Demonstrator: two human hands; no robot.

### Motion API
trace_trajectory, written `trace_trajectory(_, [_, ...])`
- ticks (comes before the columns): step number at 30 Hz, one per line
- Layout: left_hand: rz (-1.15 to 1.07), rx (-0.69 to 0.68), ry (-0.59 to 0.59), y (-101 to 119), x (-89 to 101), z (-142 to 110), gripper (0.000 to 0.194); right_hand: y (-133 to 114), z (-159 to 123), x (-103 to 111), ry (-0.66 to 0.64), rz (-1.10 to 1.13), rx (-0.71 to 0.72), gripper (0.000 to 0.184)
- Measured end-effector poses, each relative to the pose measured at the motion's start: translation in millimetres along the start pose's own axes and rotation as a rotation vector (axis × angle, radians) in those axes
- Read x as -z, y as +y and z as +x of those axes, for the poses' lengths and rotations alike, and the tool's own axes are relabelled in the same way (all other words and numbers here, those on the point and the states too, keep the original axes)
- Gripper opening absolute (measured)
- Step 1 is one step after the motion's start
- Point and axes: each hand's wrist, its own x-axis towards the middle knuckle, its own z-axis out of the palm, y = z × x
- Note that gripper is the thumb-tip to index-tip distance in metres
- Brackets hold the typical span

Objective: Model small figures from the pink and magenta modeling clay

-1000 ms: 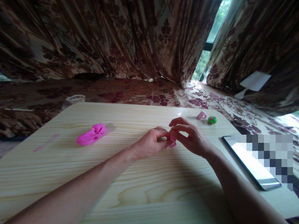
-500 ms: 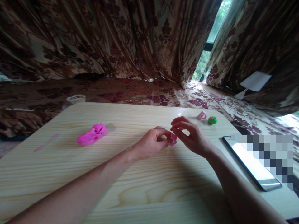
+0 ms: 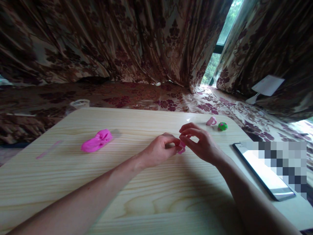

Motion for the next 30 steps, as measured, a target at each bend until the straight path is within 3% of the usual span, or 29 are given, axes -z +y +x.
trace_trajectory(4, [-0.028, 0.021, 0.003, 0, 0.1, 0, 0.017, -2, 1, 4, 0.004, 0.008, 0.0, 0.015])
trace_trajectory(10, [-0.025, 0.009, 0.0, 3, 0.8, 0, 0.015, -2, 0, 4, -0.088, 0.057, -0.031, 0.009])
trace_trajectory(19, [-0.058, 0.043, 0.028, 3, -0.2, -1, 0.013, -1, 1, 1, 0.023, 0.127, -0.133, 0.018])
trace_trajectory(22, [-0.044, 0.092, 0.085, 0, 0.0, -1, 0.015, -1, 1, 1, 0.05, 0.134, -0.172, 0.02])
trace_trajectory(30, [0.105, 0.125, 0.28, -5, -1.4, 0, 0.016, -1, -1, -5, -0.083, 0.097, -0.151, 0.019])
